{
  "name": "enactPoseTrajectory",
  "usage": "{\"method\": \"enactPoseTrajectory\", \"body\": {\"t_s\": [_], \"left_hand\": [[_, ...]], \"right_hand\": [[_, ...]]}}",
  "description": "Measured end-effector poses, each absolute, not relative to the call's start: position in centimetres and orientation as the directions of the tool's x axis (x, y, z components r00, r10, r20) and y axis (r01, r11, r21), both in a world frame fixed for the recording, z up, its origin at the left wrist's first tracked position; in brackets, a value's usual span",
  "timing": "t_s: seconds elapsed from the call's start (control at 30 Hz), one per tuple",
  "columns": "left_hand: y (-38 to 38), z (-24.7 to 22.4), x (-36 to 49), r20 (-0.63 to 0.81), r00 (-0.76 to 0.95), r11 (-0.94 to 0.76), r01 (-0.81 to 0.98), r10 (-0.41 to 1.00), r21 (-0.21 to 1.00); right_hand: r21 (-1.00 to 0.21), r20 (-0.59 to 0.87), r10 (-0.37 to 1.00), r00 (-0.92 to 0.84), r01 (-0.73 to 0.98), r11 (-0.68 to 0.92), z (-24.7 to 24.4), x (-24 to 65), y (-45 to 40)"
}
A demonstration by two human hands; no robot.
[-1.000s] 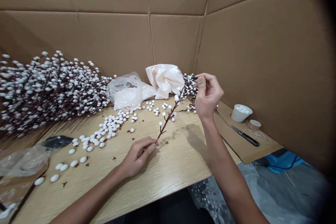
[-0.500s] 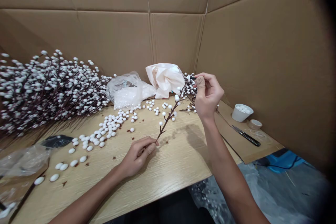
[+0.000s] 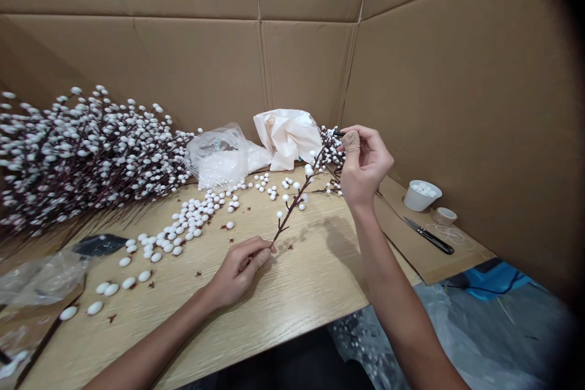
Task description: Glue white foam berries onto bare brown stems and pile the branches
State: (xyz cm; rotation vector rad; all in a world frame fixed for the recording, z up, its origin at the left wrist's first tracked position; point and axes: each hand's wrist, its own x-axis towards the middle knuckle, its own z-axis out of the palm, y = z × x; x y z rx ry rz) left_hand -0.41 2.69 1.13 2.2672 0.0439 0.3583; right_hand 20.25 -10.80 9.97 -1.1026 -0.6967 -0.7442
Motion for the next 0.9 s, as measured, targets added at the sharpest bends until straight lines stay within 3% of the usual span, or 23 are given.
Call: {"method": "enactPoseTrajectory", "body": {"t_s": [0.9], "left_hand": [[2.78,1.07,-0.41,0.248,0.959,-0.662,-0.096,0.140,0.743]], "right_hand": [[-0.512,0.819,-0.165,0.549,0.830,0.222,9.66,20.64,-10.64]]}}
